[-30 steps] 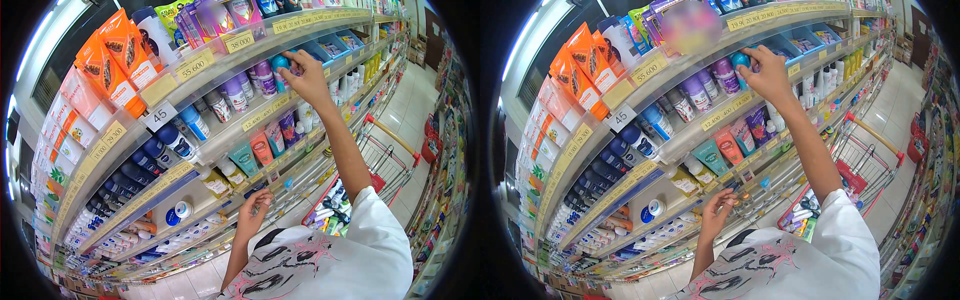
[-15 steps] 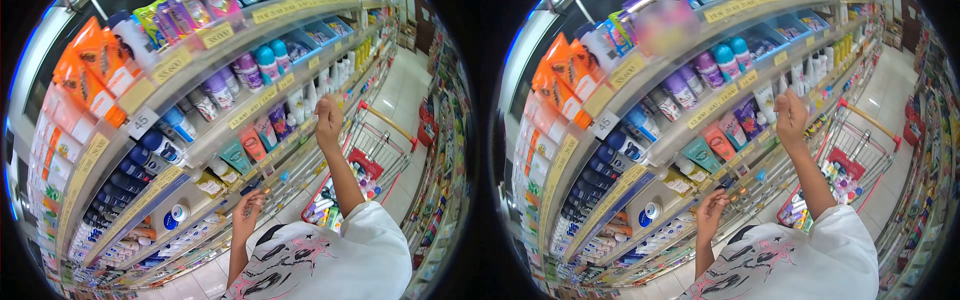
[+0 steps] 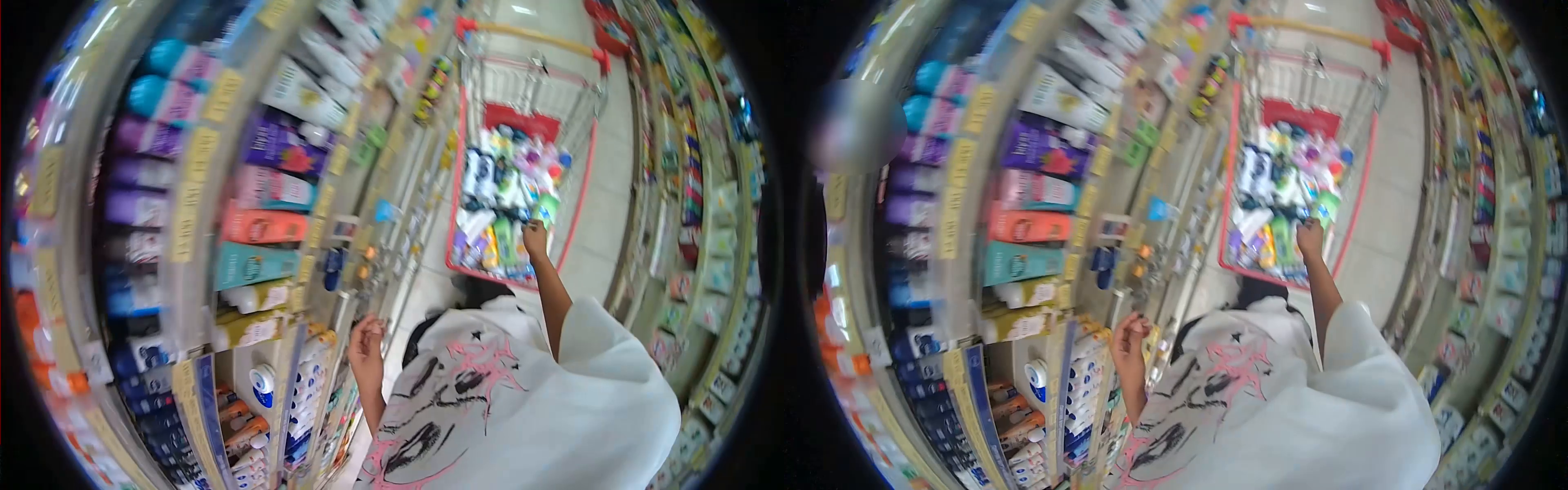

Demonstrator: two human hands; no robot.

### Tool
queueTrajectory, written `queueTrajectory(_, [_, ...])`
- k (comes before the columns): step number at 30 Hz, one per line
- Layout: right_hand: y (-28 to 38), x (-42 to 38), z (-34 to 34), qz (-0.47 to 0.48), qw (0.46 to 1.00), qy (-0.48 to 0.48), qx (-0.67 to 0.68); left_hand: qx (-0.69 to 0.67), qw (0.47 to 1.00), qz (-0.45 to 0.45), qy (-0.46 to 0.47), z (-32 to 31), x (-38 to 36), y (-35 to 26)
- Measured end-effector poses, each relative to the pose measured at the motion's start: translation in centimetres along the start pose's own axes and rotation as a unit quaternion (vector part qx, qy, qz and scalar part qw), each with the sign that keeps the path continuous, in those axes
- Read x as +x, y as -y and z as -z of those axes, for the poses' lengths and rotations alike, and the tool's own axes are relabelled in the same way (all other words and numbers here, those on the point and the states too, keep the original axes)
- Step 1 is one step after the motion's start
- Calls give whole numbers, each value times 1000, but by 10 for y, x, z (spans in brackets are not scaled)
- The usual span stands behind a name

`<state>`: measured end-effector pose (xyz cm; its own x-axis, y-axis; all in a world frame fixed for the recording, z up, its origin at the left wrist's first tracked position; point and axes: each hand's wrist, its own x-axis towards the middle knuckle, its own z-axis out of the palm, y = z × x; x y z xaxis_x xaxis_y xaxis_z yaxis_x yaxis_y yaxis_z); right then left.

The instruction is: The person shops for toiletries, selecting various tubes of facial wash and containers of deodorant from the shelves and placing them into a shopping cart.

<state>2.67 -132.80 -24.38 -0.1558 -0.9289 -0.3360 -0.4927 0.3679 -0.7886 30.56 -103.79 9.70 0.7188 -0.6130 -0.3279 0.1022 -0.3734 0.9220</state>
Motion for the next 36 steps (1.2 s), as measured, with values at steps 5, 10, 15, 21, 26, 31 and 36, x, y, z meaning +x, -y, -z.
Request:
queueTrajectory(5, [-63,-44,27,11,994,51,-92,42,997,57,34,-1,-5,8])
queueTrajectory(10, [11,-67,29,14,949,134,-285,39,998,46,14,4,-6,2])
queueTrajectory(15, [28,-65,-38,109,959,189,-181,34,998,54,-26,15,-10,3])
queueTrajectory(21, [28,-59,-110,89,915,272,-286,35,997,72,-15,16,-15,9])
queueTrajectory(26, [31,-61,-98,57,958,212,-184,15,998,55,-12,14,-13,12])
queueTrajectory(31, [154,-96,-14,174,949,254,75,15,999,24,32,3,1,10])
queueTrajectory(36, [304,-128,58,118,785,565,225,-11,988,-41,151,-25,25,-36])
